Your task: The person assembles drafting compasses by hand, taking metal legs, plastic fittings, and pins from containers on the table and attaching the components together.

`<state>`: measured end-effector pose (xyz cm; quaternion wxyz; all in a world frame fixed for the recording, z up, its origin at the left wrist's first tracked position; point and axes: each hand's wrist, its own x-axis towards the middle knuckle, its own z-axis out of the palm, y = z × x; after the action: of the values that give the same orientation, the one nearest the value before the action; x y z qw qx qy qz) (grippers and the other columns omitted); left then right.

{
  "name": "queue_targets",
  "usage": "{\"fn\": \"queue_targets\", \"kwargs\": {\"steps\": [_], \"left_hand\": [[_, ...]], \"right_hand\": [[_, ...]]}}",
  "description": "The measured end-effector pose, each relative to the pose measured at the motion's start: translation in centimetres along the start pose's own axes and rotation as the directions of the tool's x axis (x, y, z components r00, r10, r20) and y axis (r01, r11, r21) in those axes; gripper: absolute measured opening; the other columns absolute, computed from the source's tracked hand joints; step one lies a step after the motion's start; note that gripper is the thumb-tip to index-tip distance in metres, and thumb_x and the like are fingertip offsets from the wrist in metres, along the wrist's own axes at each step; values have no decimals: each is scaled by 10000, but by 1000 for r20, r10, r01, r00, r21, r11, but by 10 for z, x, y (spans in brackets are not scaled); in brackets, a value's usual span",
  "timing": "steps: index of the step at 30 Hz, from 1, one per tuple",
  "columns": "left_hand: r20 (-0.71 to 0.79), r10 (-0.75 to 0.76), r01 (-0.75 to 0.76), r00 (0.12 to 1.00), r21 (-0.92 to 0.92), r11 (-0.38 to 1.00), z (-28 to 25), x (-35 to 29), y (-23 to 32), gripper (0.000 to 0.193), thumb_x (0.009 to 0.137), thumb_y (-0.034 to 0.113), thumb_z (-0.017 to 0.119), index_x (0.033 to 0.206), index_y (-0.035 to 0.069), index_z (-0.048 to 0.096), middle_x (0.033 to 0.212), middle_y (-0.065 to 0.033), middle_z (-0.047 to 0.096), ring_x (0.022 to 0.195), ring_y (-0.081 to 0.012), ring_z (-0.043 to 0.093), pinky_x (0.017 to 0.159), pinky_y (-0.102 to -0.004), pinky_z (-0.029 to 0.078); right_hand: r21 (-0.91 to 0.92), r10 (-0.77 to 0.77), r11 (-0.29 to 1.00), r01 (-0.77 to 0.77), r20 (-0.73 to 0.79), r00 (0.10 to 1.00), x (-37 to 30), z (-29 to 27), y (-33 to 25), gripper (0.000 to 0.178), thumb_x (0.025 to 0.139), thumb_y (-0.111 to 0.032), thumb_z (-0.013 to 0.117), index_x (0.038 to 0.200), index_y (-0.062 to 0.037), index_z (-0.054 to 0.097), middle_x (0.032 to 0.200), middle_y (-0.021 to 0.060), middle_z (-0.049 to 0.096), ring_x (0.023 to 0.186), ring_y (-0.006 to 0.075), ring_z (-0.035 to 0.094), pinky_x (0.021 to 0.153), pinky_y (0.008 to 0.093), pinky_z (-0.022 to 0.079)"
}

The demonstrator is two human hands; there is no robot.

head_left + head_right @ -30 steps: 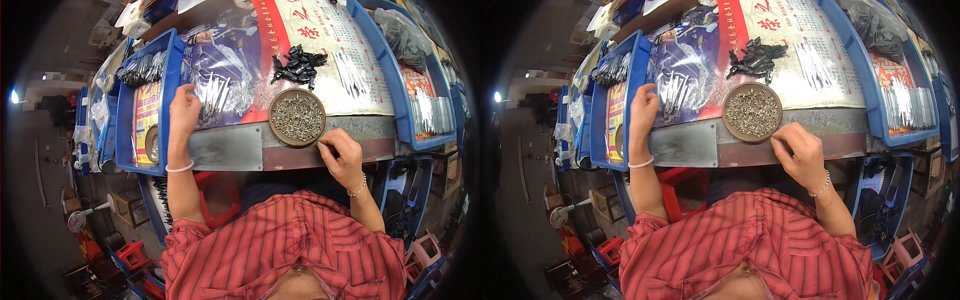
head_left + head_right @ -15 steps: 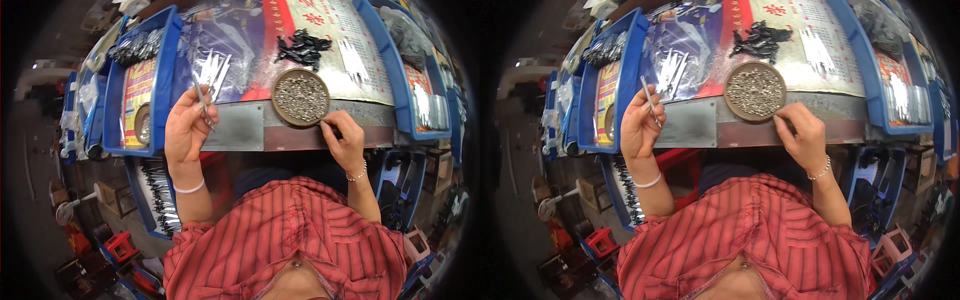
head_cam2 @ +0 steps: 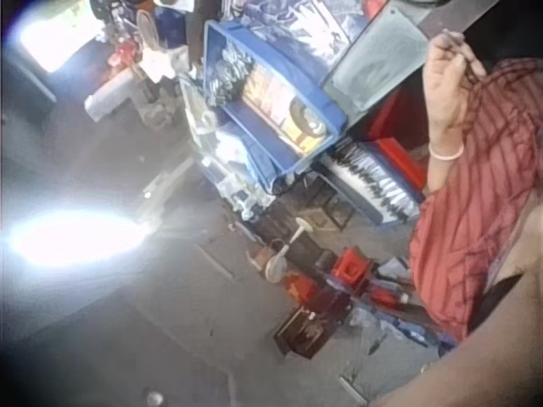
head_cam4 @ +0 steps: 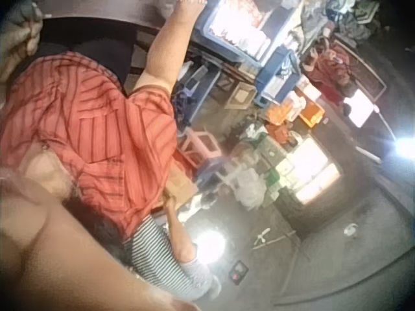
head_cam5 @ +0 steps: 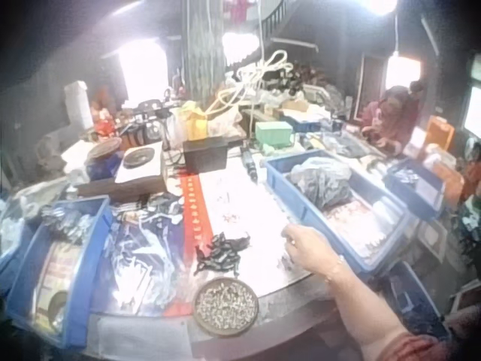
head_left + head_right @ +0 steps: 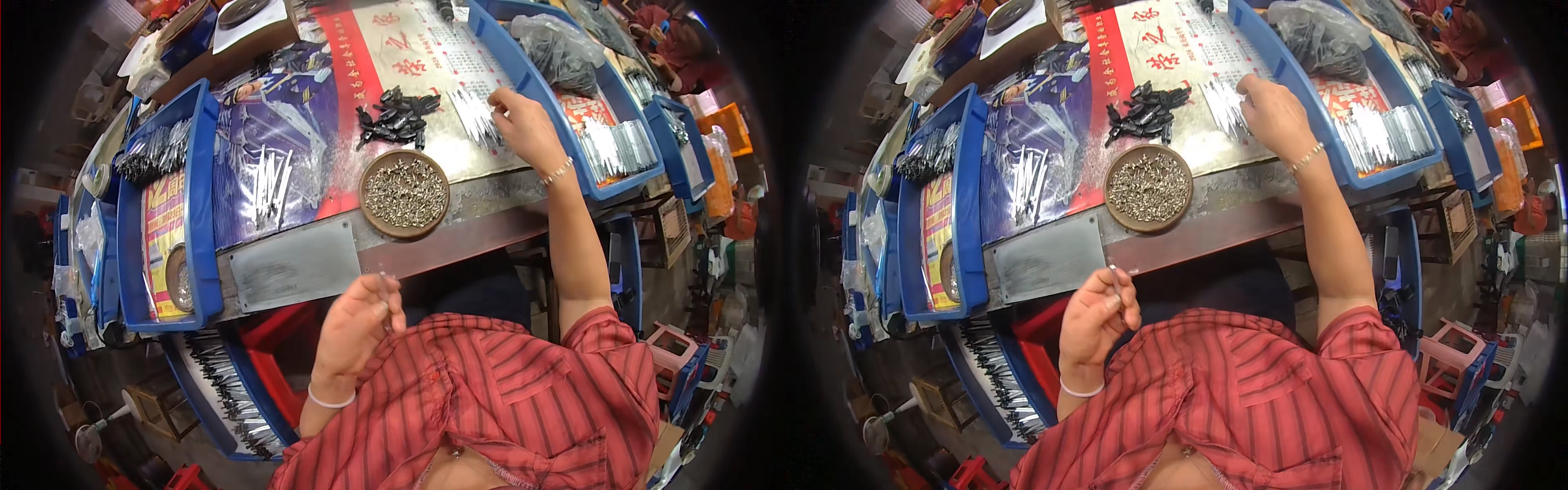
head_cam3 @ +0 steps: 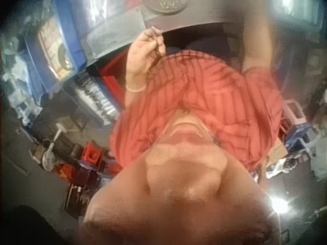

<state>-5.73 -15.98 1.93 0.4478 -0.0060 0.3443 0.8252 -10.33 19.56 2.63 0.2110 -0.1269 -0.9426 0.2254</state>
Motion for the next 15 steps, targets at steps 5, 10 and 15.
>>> {"fn": "queue_targets", "kwargs": {"steps": [5, 10, 15], "left_hand": [[96, -49, 54, 994, -50, 997, -2, -9, -13, 270, 878, 30, 515, 1142, -12, 474, 888, -98, 552, 713, -174, 582, 665, -277, 481], [91, -72, 76, 993, -36, 996, -3, -11, -14, 221, 867, 39, 535, 1083, 30, 490, 858, -93, 547, 637, -132, 509, 601, -247, 418], [114, -108, 108, 988, 5, 994, 0, -9, -19, 167, 863, 44, 537, 1024, 42, 495, 807, -93, 542, 557, -96, 428, 536, -222, 362]], "right_hand": [[-229, 61, 973, -7, 229, 972, 31, 14, 15, 232, 737, -20, 547, 963, 7, 588, 847, 207, 633, 828, 355, 616, 737, 407, 462], [-335, 78, 941, 34, 316, 945, 53, 19, 16, 273, 715, 5, 513, 980, -5, 579, 940, 229, 627, 936, 371, 595, 792, 439, 460], [-456, 128, 882, 119, 474, 871, 71, 22, 2, 296, 705, 33, 508, 1001, 15, 501, 938, 248, 622, 927, 392, 596, 778, 456, 465]]}}
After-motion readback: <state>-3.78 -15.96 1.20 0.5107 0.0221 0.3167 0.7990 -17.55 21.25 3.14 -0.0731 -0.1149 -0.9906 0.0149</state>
